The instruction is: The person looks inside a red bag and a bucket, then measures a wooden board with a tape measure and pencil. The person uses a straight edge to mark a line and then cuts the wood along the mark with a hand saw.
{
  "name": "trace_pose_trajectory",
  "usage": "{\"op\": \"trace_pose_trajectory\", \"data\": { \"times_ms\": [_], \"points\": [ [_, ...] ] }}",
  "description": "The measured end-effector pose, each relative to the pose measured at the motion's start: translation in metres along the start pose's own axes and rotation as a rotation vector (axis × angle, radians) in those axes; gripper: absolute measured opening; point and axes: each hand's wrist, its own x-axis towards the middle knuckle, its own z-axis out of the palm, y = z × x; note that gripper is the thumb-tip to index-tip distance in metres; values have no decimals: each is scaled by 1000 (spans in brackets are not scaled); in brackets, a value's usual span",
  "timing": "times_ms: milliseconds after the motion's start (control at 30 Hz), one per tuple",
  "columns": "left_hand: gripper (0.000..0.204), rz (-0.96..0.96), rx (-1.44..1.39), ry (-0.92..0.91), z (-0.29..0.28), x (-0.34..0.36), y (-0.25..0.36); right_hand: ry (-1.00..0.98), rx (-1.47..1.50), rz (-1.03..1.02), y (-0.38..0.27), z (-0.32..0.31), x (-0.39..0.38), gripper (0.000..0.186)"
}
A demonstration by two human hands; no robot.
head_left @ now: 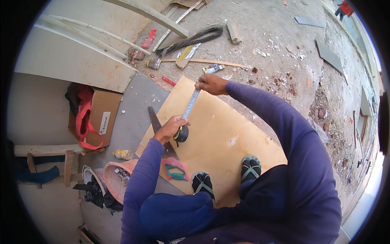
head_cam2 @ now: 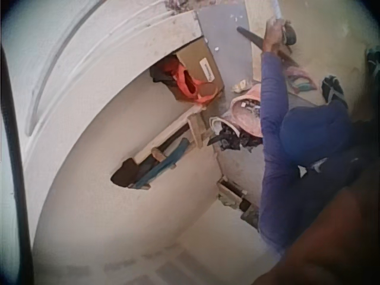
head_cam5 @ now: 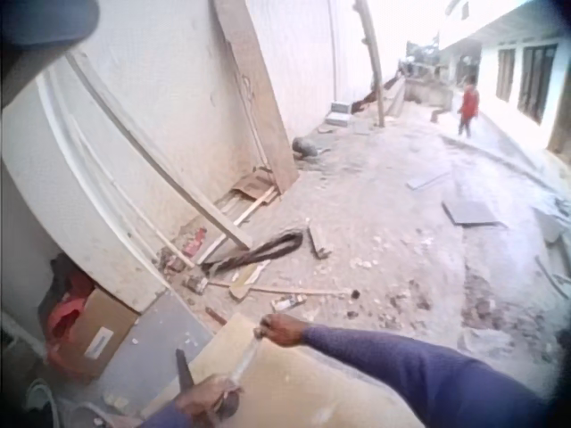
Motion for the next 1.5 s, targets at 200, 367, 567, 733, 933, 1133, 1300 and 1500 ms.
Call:
{"op": "trace_pose_trajectory", "data": {
  "times_ms": [200,367,567,733,933,1133,1300,1500],
  "points": [
    [54,-106,180,95,-16,-21,-55,150,-94,169,33,-23,-11,45],
    [54,-6,357,231,-31,-40,-75,147,-103,93,35,-4,3,47],
    [56,-213,305,479,-31,-32,-67,161,-205,168,35,25,34,50],
    [55,-239,369,525,-57,-23,-64,220,-260,177,59,33,37,48],
    [53,-312,349,548,-64,-13,-73,238,-254,151,92,35,28,39],
    [52,-320,529,654,-69,-12,-75,356,-224,31,93,36,23,27],
    [54,-334,580,680,-84,-11,-66,297,-96,90,72,33,36,31],
    [51,-294,655,750,-91,-9,-69,346,-64,38,54,44,63,30]
  ]
}}
